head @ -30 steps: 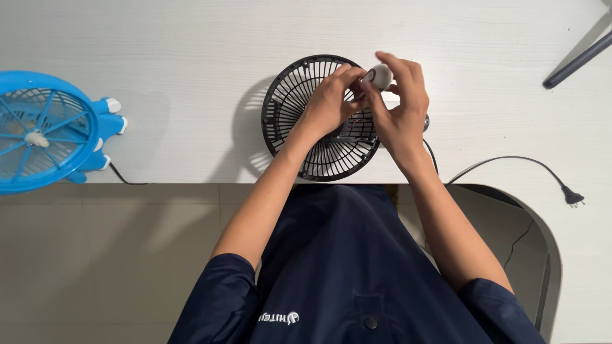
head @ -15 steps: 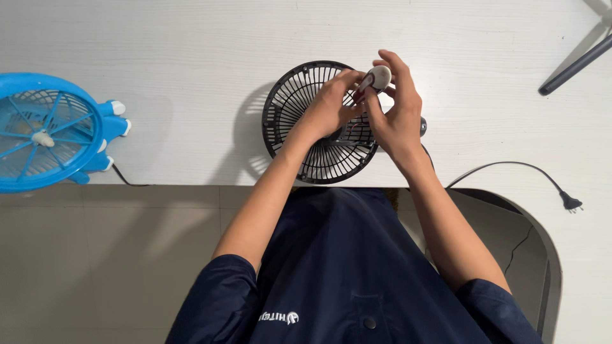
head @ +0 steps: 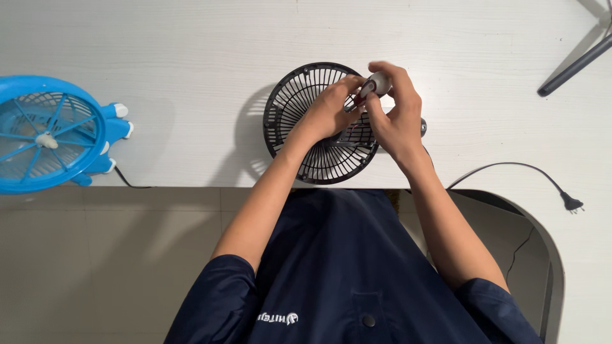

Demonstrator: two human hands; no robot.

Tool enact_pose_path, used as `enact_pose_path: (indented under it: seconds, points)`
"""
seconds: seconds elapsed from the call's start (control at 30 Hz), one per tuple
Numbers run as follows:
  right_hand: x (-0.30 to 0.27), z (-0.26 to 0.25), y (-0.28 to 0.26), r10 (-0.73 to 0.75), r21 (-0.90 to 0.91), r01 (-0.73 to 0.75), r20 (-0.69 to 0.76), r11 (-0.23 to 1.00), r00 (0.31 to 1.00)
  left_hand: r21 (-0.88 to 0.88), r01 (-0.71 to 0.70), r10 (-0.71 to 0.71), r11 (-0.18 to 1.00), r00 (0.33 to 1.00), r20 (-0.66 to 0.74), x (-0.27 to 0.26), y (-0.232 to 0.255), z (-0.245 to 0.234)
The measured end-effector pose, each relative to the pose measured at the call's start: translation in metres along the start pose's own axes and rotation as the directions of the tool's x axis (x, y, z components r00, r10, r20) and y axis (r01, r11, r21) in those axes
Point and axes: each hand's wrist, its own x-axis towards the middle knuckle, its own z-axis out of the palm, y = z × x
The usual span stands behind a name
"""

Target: The person uses a screwdriver to fasten screws into the central hub of a small electric fan placed on a white table. They repeatedly pick up screws from the table and tighten them into the fan's motor housing.

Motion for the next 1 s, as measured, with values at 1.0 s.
enact_pose_path:
  seconds: [1.0]
  points:
    - [-0.005, 0.007, 0.010, 0.061, -0.162, -0.071, -0.067, 0.984, 0.996, -0.052, -0.054, 0.044, 0.997, 0.984, -0.173, -0.005, -0.011, 0.016]
